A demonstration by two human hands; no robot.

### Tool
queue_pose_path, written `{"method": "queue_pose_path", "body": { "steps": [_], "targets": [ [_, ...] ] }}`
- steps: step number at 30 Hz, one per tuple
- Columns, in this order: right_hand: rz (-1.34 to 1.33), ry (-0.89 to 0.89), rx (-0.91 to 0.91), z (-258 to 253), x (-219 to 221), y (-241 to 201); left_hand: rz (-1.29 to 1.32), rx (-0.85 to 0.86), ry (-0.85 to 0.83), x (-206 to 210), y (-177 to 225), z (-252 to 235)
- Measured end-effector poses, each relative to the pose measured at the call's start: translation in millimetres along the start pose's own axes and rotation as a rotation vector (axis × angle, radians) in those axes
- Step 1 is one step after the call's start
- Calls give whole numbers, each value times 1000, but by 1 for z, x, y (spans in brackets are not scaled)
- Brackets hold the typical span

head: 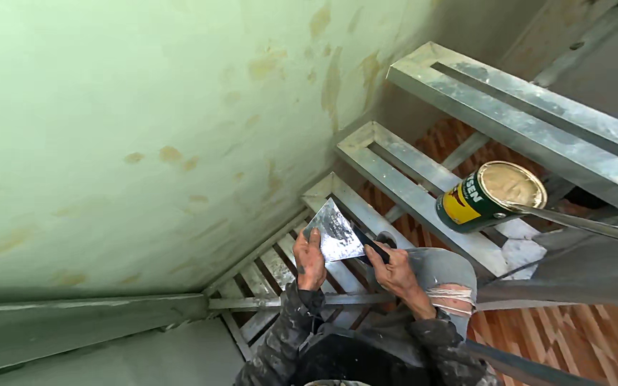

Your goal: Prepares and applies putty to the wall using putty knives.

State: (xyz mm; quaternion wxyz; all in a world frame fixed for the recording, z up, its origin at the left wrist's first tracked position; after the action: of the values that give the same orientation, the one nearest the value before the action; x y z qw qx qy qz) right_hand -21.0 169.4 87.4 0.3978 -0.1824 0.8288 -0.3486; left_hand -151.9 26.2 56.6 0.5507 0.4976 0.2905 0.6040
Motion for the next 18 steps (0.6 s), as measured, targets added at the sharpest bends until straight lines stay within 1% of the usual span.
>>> {"method": "queue_pose_path", "body": {
  "steps": [3,4,5,6,7,9,10,11,13,15,18],
  "targets": [
    [46,-237,18,0,0,6,43,-14,20,-7,2,-2],
    [56,-326,45,1,0,10,70,-11,23,-8,5,-3],
    [46,-373,91,2,0,15,96,-2,24,-10,9,-4],
    [6,-344,167,2,-3,17,118,13,24,-11,13,-4],
    [-80,-252,284,1,-8,18,140,30,24,-13,17,-4],
    [-436,-15,579,-4,-14,12,196,57,11,-13,22,-3],
    [-641,83,700,-6,-9,8,215,73,-1,-13,23,-2],
    [-790,141,785,-8,-2,4,229,96,-12,-12,24,-1],
    [-950,167,870,-12,16,0,244,148,-49,-10,26,2],
    [-1004,161,919,-15,29,-2,232,197,-78,-8,24,4],
    [-1059,152,945,-23,42,-4,151,318,-114,-10,24,1]
  ]
}}
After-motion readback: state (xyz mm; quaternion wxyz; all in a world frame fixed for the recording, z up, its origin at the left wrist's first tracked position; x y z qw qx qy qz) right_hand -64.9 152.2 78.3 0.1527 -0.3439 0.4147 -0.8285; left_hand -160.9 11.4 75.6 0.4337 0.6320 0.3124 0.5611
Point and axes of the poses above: each hand's wrist, its own z-axis away from the middle knuckle, its own x-axis out of the palm, y = z × x, the point moved 5 cm from there along -z, towards the middle knuckle, and after that the axes turned 3 degrees about y, right-handed, at the moved point
